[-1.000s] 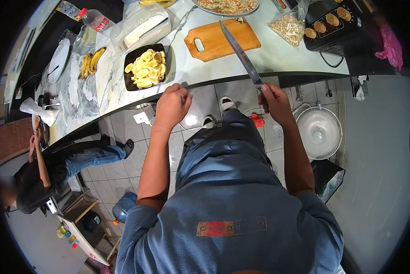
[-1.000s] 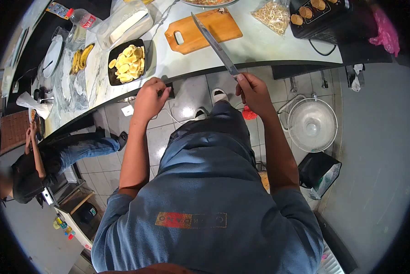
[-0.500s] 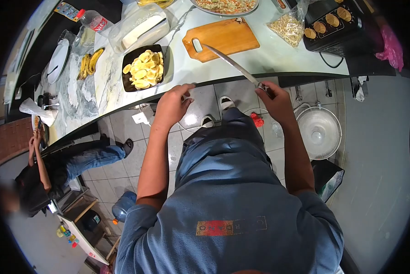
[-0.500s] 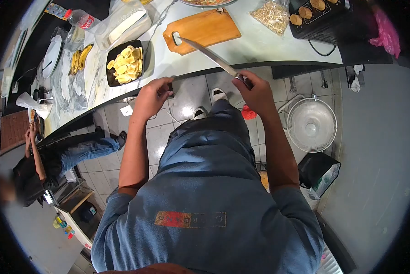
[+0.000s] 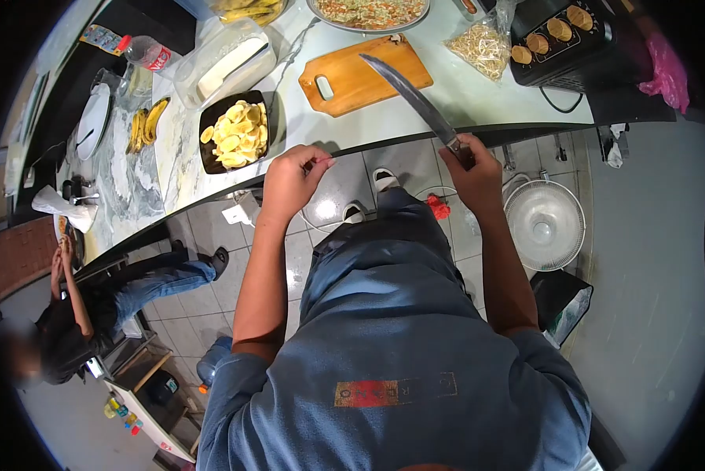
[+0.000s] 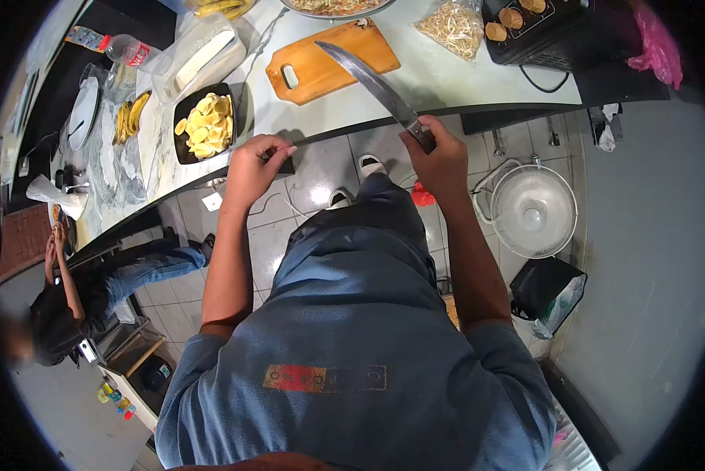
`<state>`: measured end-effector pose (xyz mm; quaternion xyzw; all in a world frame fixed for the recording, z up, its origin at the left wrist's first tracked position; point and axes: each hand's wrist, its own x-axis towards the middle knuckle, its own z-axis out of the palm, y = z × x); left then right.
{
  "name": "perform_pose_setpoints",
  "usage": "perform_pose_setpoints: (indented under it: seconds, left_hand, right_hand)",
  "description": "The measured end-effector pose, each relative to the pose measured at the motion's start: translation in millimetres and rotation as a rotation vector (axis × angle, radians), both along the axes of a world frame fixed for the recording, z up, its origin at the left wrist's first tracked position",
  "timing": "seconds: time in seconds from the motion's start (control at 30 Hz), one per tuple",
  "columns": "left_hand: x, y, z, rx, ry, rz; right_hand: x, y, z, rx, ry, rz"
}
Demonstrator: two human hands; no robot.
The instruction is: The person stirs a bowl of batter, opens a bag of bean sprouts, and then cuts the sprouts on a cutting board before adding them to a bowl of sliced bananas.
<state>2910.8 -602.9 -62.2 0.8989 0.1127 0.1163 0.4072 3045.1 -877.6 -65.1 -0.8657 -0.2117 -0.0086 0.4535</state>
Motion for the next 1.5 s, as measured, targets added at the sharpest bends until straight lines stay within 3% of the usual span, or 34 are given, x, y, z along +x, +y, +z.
perform_pose_setpoints:
  seconds: [0.2, 0.4, 0.47, 0.6, 0.67, 0.7, 0.77, 0.9, 1.0, 1.07, 1.2, 1.3, 1.37, 1.5]
  left_hand:
    - [22.9, -5.3, 13.6, 0.007, 0.148, 0.041]
    - [61.6, -21.6, 21.6, -0.258, 0.017, 0.029]
    - [73.6, -26.6, 20.2, -0.453, -0.015, 0.057]
    - [85.4, -28.8, 19.7, -0.641, 0.038, 0.143]
    - [85.5, -29.5, 17.7, -0.731, 0.07, 0.082]
    - [85.4, -30.3, 14.8, -0.732, 0.072, 0.082]
    - [86.4, -33.6, 12.2, -0.763, 0.068, 0.033]
    - [83.8, -39.4, 18.4, -0.809, -0.002, 0.088]
    - [77.8, -33.1, 17.7, -0.768, 0.051, 0.085]
    - [73.7, -31.9, 20.9, -0.797, 0.037, 0.074]
    - [67.1, -25.2, 13.6, -0.803, 0.096, 0.075]
    - [61.8, -17.6, 10.5, -0.814, 0.16, 0.068]
    - [59.3, -14.4, 3.5, -0.878, 0.119, 0.068]
    - [56.8, -8.0, 10.6, -0.797, 0.171, 0.059]
  right_hand:
    - [-0.9, 9.6, 8.7, 0.078, 0.134, 0.091]
    - [-2.4, 31.2, 28.5, 0.097, 0.203, 0.191]
    - [0.0, 36.9, 28.8, 0.133, 0.211, 0.265]
    - [1.3, 42.8, 30.9, 0.125, 0.268, 0.267]
    - [3.1, 45.1, 30.0, 0.085, 0.485, 0.185]
    - [6.3, 45.8, 29.5, 0.085, 0.488, 0.183]
    - [15.6, 48.8, 28.6, -0.149, 0.529, 0.1]
    - [19.9, 54.4, 20.3, -0.238, 0.437, 0.066]
    - [15.9, 54.3, 9.2, -0.003, 0.31, 0.148]
    - [11.4, 55.8, 19.2, 0.068, 0.72, -0.043]
    - [-0.4, 62.4, 27.0, -0.104, 0.729, -0.024]
    - [-11.2, 59.4, 4.7, 0.035, 0.687, 0.037]
    - [-12.8, 58.4, -2.1, 0.257, 0.828, -0.041]
    - [-14.3, 65.8, 5.1, 0.188, 0.776, -0.03]
